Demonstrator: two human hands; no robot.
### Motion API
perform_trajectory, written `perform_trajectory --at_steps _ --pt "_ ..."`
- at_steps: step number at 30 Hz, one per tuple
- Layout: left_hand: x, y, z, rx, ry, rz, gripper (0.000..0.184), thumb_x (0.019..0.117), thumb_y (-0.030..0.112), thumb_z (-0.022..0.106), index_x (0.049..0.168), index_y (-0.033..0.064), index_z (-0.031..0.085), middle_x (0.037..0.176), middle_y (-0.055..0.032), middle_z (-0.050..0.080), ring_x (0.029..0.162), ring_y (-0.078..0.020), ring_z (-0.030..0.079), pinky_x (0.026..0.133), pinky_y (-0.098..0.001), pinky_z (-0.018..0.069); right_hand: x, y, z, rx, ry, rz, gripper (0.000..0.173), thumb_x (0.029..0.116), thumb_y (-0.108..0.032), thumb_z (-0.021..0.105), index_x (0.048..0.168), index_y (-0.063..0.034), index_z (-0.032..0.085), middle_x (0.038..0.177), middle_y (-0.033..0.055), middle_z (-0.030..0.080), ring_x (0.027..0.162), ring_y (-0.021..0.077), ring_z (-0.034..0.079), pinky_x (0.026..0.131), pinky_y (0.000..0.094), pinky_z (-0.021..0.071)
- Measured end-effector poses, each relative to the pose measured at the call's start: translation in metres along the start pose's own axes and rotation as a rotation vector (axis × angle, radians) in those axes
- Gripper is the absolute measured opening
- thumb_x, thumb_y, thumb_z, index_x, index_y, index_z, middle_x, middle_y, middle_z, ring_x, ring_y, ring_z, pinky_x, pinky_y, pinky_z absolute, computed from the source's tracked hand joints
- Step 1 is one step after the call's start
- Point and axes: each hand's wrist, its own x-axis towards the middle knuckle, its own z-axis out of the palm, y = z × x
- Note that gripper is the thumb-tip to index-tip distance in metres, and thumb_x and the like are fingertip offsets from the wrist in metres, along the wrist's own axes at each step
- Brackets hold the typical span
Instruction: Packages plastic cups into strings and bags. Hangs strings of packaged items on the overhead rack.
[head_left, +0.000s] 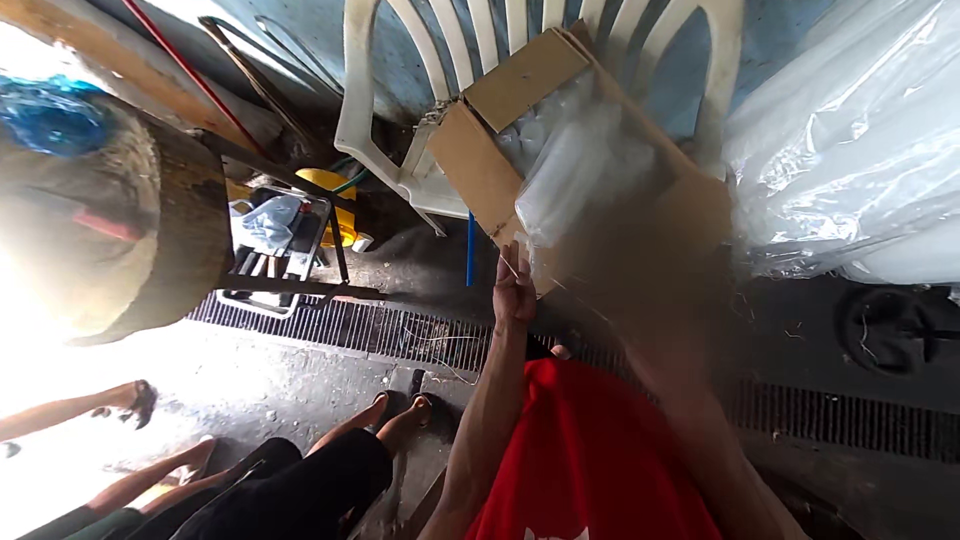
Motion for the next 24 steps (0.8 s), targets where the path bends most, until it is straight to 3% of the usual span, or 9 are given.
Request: perform_trajectory --at_steps 3,7,11,14,16,19,20,22,24 --pt "0.012 -0.002 -0.003 0.232 0.167 0.028 0.041 0.1066 0.001 0.040 0.144 0.0152 0.050 0.130 -0.0038 0.067 0.060 -0.0022 0.060 0.049 -0.0145 0.0494 0.005 0.017 0.011 -0.122 -0.068 -0.038 0.033 0.1054 -0.012 0.033 0.106 -0.0036 0.064 0.091 0.0082 0.067 0.087 0.0222 0.069 0.091 0.0425 0.0577" --pt "0.019 -0.003 0.003 0.388 0.239 -0.037 0.030 0.1102 0.013 0.041 0.137 0.0099 0.053 0.119 -0.0065 0.070 0.058 -0.0021 0.058 0.049 -0.0142 0.0467 0.003 0.020 0.022 -0.311 -0.173 -0.178 0.024 0.0994 -0.006 0.042 0.103 -0.0019 0.065 0.090 0.0074 0.065 0.082 0.0188 0.066 0.086 0.0385 0.0582" --pt "0.008 0.017 0.032 0.555 0.080 -0.051 0.031 0.1105 0.018 0.040 0.135 0.0119 0.057 0.116 -0.0038 0.072 0.062 -0.0020 0.058 0.055 -0.0163 0.0487 0.005 -0.013 0.020 -0.327 -0.202 -0.351 0.021 0.0989 -0.010 0.049 0.091 -0.0098 0.068 0.081 0.0021 0.067 0.073 0.0138 0.065 0.077 0.0356 0.0589" --pt "0.008 0.040 0.054 0.752 -0.124 0.015 0.041 0.1090 0.011 0.034 0.144 0.0198 0.054 0.109 -0.0005 0.072 0.059 -0.0011 0.053 0.055 -0.0167 0.0456 0.015 -0.030 0.019 -0.302 -0.085 -0.285 0.026 0.1019 -0.008 0.040 0.088 -0.0086 0.062 0.075 0.0033 0.064 0.069 0.0157 0.064 0.079 0.0385 0.0594" --pt "0.023 0.051 0.067 0.734 -0.253 0.036 0.050 0.1026 0.002 0.030 0.147 0.0122 0.051 0.101 -0.0036 0.072 0.060 -0.0039 0.054 0.055 -0.0196 0.0468 0.028 -0.031 0.017 -0.282 0.029 -0.249 0.026 0.1047 -0.010 0.039 0.089 -0.0076 0.060 0.076 0.0046 0.064 0.069 0.0168 0.064 0.078 0.0394 0.0599" --pt "0.039 0.057 0.086 0.716 -0.354 -0.015 0.049 0.1027 0.006 0.029 0.147 0.0126 0.050 0.077 0.0031 0.061 0.057 -0.0042 0.049 0.054 -0.0201 0.0440 0.049 -0.021 0.001 -0.299 0.148 -0.242 0.026 0.1083 -0.021 0.040 0.112 -0.0075 0.062 0.095 0.0082 0.068 0.086 0.0213 0.069 0.083 0.0420 0.0588" --pt "0.042 0.058 0.091 0.713 -0.383 -0.024 0.047 0.1047 0.010 0.030 0.147 0.0135 0.051 0.070 0.0057 0.054 0.056 -0.0045 0.047 0.053 -0.0207 0.0432 0.059 -0.012 -0.008 -0.302 0.186 -0.254 0.026 0.1086 -0.023 0.042 0.126 -0.0098 0.057 0.106 0.0095 0.067 0.094 0.0233 0.069 0.084 0.0433 0.0587" --pt "0.047 0.057 0.100 0.706 -0.447 -0.028 0.044 0.1062 0.012 0.033 0.146 0.0127 0.050 0.064 0.0082 0.044 0.052 -0.0048 0.042 0.051 -0.0218 0.0406 0.079 0.017 -0.035 -0.338 0.283 -0.302 0.046 0.1048 -0.028 0.054 0.146 -0.0132 0.042 0.128 0.0118 0.062 0.107 0.0256 0.068 0.086 0.0446 0.0595" --pt "0.047 0.054 0.114 0.742 -0.473 -0.021 0.042 0.1063 0.011 0.034 0.144 0.0113 0.053 0.063 0.0083 0.043 0.051 -0.0048 0.040 0.050 -0.0220 0.0396 0.076 0.040 -0.032 -0.513 0.345 -0.341 0.053 0.1012 -0.024 0.060 0.145 -0.0024 0.041 0.132 0.0177 0.058 0.110 0.0257 0.065 0.087 0.0417 0.0581"
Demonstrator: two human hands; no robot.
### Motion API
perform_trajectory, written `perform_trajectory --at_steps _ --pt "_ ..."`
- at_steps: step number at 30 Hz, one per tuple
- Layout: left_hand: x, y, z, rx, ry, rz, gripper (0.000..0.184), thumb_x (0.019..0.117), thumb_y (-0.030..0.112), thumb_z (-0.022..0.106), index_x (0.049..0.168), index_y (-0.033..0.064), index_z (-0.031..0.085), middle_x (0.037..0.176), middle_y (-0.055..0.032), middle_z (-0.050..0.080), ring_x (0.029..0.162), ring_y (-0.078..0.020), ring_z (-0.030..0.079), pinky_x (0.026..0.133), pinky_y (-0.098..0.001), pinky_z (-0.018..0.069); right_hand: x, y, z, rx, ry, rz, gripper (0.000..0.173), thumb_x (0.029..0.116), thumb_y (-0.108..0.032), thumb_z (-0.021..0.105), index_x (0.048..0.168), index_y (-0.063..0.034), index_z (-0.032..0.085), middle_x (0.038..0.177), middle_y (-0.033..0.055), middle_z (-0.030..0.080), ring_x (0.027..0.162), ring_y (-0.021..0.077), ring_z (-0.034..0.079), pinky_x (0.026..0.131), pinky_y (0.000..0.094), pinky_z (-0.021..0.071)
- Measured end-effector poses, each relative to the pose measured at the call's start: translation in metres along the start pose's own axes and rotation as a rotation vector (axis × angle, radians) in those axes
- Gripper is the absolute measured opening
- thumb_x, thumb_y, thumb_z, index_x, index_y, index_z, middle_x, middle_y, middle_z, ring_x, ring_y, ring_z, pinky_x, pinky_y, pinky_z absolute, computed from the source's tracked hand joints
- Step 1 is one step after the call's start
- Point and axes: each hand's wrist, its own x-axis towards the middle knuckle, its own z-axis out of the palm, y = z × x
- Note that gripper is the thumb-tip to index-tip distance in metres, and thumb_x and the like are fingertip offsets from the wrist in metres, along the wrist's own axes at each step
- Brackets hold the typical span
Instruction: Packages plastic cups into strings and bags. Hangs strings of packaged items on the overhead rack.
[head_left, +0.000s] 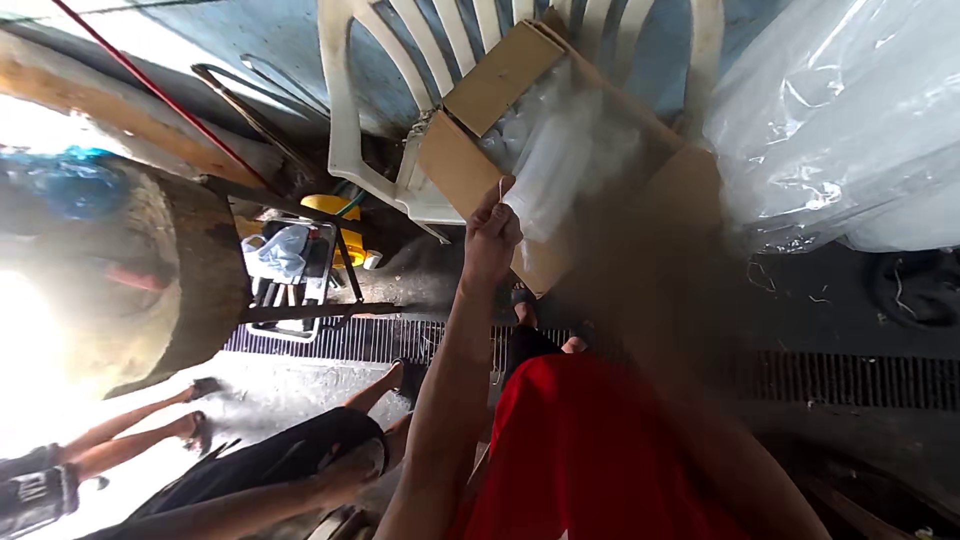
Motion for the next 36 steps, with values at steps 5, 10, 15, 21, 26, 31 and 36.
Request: perform_trajectory --at_steps 5,10,15,21,26,31,36 --pt "0.010 0.017 0.028 0.158 -0.073 -0.030 0.039 0.1055 0.009 0.035 0.135 0.0094 0.060 0.065 0.0081 0.045 0.053 -0.0041 0.041 0.053 -0.0219 0.0405 -0.032 -0.019 0.056 -0.600 -0.330 -0.390 0.032 0.1013 -0.016 0.058 0.122 0.0053 0.068 0.104 0.0174 0.070 0.090 0.0210 0.068 0.084 0.0358 0.0583" --pt "0.017 0.032 0.058 0.216 -0.069 -0.085 0.039 0.1045 0.005 0.034 0.130 0.0077 0.063 0.063 0.0077 0.042 0.051 -0.0042 0.039 0.051 -0.0209 0.0381 -0.011 -0.011 0.118 -0.628 -0.271 -0.609 0.033 0.1050 -0.022 0.056 0.132 -0.0061 0.067 0.096 0.0147 0.067 0.079 0.0242 0.067 0.069 0.0417 0.0582" --pt "0.021 0.036 0.073 0.123 -0.041 -0.126 0.035 0.1047 0.006 0.036 0.120 0.0101 0.067 0.060 0.0090 0.040 0.050 -0.0036 0.037 0.052 -0.0211 0.0385 -0.005 -0.026 0.130 -0.616 -0.260 -0.572 0.028 0.1049 -0.019 0.057 0.121 0.0005 0.069 0.093 0.0181 0.067 0.077 0.0296 0.067 0.068 0.0452 0.0571" --pt "0.021 0.041 0.083 -0.006 0.144 -0.218 0.035 0.0997 0.003 0.035 0.110 0.0154 0.065 0.055 0.0106 0.033 0.044 -0.0031 0.033 0.045 -0.0199 0.0349 0.013 -0.012 0.138 -0.652 -0.126 -0.761 0.025 0.1001 -0.014 0.060 0.108 0.0038 0.075 0.087 0.0170 0.070 0.071 0.0285 0.069 0.064 0.0455 0.0590" --pt "0.023 0.035 0.060 -0.064 0.143 -0.174 0.033 0.1032 0.005 0.032 0.109 0.0165 0.062 0.055 0.0117 0.030 0.045 -0.0023 0.031 0.046 -0.0187 0.0330 0.022 0.006 0.137 -0.751 -0.233 -0.670 0.022 0.1014 -0.016 0.059 0.112 -0.0037 0.074 0.101 0.0139 0.073 0.085 0.0263 0.072 0.075 0.0458 0.0610" --pt "0.029 0.051 0.029 -0.071 0.224 -0.051 0.030 0.1073 0.013 0.033 0.106 0.0203 0.062 0.057 0.0118 0.034 0.048 -0.0034 0.036 0.052 -0.0212 0.0390 0.005 -0.027 0.114 -0.711 -0.393 -0.323 0.038 0.1041 -0.020 0.057 0.137 -0.0023 0.060 0.100 0.0169 0.070 0.080 0.0267 0.067 0.075 0.0456 0.0571" --pt "0.039 0.050 0.002 0.024 0.243 0.043 0.032 0.1071 0.012 0.033 0.107 0.0192 0.064 0.058 0.0116 0.037 0.050 -0.0042 0.039 0.054 -0.0225 0.0409 0.006 -0.016 0.093 -0.723 -0.371 -0.346 0.036 0.1028 -0.023 0.056 0.133 -0.0040 0.062 0.101 0.0160 0.069 0.077 0.0272 0.067 0.069 0.0470 0.0575"
